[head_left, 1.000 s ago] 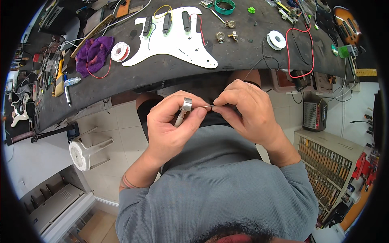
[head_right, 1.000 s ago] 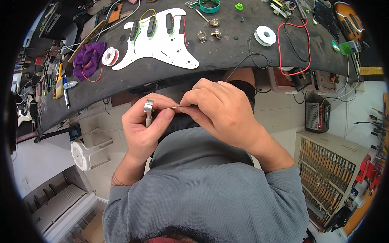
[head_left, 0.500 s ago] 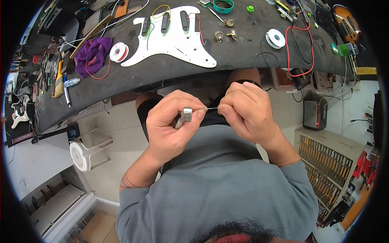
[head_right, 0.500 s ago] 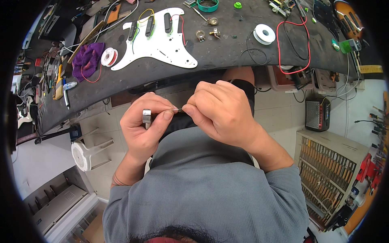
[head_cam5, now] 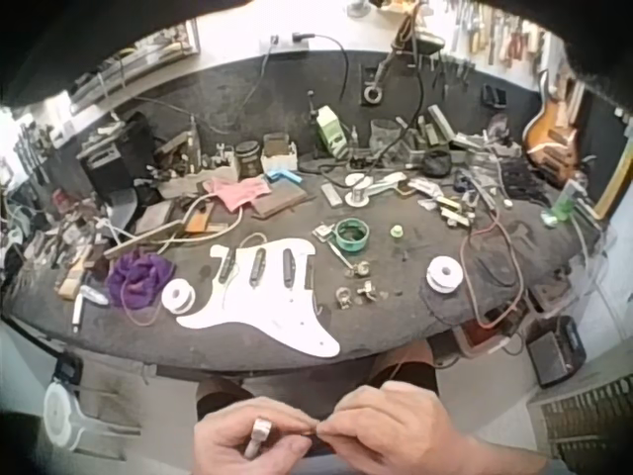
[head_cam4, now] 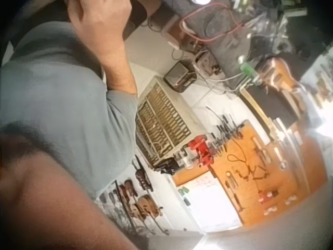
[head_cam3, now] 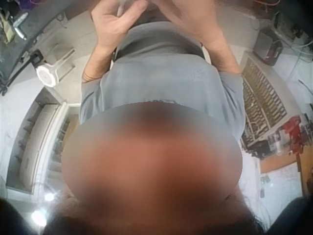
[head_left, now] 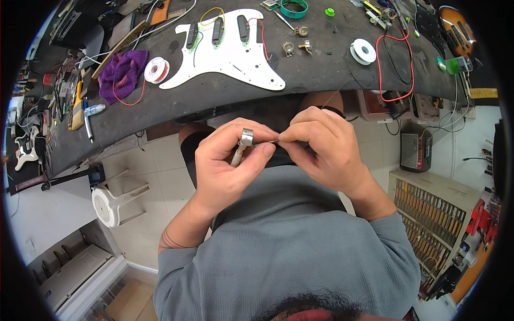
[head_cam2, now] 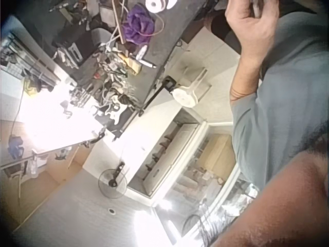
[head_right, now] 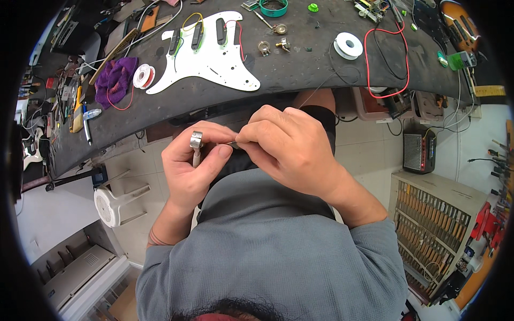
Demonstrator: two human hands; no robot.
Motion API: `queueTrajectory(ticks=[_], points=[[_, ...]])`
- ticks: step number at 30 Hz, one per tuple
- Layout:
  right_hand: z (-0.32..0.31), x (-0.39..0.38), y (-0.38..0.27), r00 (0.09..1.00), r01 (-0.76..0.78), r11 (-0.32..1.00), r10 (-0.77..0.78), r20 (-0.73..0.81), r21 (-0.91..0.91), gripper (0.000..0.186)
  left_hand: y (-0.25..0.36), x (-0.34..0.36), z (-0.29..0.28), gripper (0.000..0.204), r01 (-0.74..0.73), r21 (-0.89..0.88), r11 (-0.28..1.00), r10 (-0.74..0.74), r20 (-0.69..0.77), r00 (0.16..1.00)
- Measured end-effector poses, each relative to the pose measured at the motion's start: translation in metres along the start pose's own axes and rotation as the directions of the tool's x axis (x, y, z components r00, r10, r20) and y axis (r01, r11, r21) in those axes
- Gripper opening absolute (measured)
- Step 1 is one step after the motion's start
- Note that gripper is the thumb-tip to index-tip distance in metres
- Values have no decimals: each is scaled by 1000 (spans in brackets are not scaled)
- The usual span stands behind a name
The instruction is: The person desolders electronic components using a soldering iron, retrieves wire spools and hardware, cuts and strips a wire using pliers, and fits electronic components onto a guitar pickguard.
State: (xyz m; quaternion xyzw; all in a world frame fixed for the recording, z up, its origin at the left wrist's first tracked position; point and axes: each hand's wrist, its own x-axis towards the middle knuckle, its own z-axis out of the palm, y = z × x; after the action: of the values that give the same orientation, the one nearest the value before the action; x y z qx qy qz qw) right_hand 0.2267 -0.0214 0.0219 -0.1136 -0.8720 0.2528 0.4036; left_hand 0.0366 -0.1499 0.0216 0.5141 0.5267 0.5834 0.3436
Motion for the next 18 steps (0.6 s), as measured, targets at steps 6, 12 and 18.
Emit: queueTrajectory(ticks=[6, 12, 18], points=[[4, -2, -1, 1000, -16, 999, 17, -24, 47, 28, 1, 1, 2, 7, -58, 28, 998, 59, -12, 998], [-2, -6, 2, 1000, -19, 1000, 19, 22, 15, 24, -4, 0, 1, 10, -131, 105, 986, 130, 17, 991], [-6, -7, 8, 996, -28, 1000, 28, 80, 1, 24, 8, 2, -4, 21, -135, 115, 984, 137, -11, 990]])
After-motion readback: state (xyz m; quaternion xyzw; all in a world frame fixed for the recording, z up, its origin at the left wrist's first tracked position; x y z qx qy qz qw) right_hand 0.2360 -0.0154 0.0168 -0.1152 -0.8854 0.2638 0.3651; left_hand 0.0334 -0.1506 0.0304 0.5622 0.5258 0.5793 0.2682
